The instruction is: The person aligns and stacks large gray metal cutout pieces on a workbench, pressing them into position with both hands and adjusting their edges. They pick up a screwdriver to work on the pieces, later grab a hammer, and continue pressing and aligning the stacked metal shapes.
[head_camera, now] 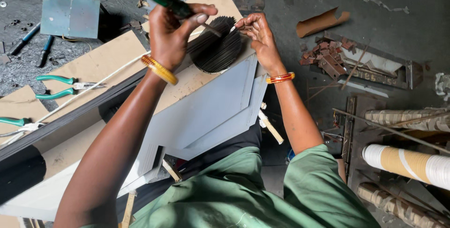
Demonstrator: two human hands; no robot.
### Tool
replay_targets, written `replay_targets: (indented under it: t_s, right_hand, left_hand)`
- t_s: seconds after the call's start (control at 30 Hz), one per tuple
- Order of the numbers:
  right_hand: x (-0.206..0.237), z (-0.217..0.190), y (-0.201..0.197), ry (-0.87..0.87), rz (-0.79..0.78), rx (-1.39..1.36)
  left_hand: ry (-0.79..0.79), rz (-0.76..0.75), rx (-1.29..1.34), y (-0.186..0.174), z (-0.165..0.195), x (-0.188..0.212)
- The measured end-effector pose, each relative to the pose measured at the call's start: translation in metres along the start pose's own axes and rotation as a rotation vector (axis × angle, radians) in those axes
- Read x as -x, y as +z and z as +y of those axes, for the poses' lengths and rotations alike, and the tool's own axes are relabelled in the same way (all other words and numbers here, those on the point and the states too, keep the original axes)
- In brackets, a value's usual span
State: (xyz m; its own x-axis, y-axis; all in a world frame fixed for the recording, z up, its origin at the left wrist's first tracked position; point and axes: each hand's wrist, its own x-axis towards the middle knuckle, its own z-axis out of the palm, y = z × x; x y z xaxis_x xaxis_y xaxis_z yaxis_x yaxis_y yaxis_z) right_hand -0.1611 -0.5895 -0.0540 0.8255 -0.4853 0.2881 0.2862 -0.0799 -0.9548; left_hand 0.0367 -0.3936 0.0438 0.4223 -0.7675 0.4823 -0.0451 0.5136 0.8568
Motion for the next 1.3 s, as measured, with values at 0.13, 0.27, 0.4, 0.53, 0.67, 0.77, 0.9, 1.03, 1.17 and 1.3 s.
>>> replay_targets:
  t_s: [0.13, 0.27, 0.4, 0.53, 0.67, 0.77, 0.9, 1.03, 1.17, 1.3]
  right_hand:
    - [0.005, -0.014, 0.006, 0.049, 0.022, 0.058]
    - [0.016, -0.022, 0.014, 0.018, 0.027, -0.003]
    - [0.02, -0.019, 0.015, 0.033, 0.048, -0.019]
    - [0.012, -0.014, 0.001, 0.065, 0.061, -0.02]
    - [-0.011, -0.017, -0.027, -0.104, 0.057, 0.835]
    - [-0.037, -0.019, -0.048, -0.327, -0.258, 1.279]
    - [-0.058, -0.007, -0.07, -0.274, -0.518, 1.431]
    - [-0.069, 0.006, -0.074, -0.395, -0.509, 1.383]
    - [-0.058, -0.038, -0.105, -0.505, -0.098, 1.651]
    - [-0.029, -0.114, -0.17, -0.361, 0.097, 1.614]
  left_hand:
    - [0.047, -0.033, 0.055, 0.012, -0.021, -0.019]
    - [-0.029, -0.045, 0.07, 0.022, -0.04, -0.025]
    - [-0.068, -0.115, -0.061, 0.029, -0.052, -0.025]
    - [-0.085, -0.225, -0.339, 0.034, -0.054, -0.025]
    - [-0.079, -0.297, -0.399, 0.041, -0.05, -0.033]
    - [-0.02, -0.262, -0.204, 0.051, -0.048, -0.045]
    - [-0.073, -0.033, -0.125, 0.07, -0.052, -0.055]
    - [-0.117, 0.044, -0.208, 0.077, -0.058, -0.049]
    - [-0.186, -0.002, -0.261, 0.068, -0.063, -0.037]
    - [-0.167, 0.047, -0.24, 0.06, -0.072, -0.03]
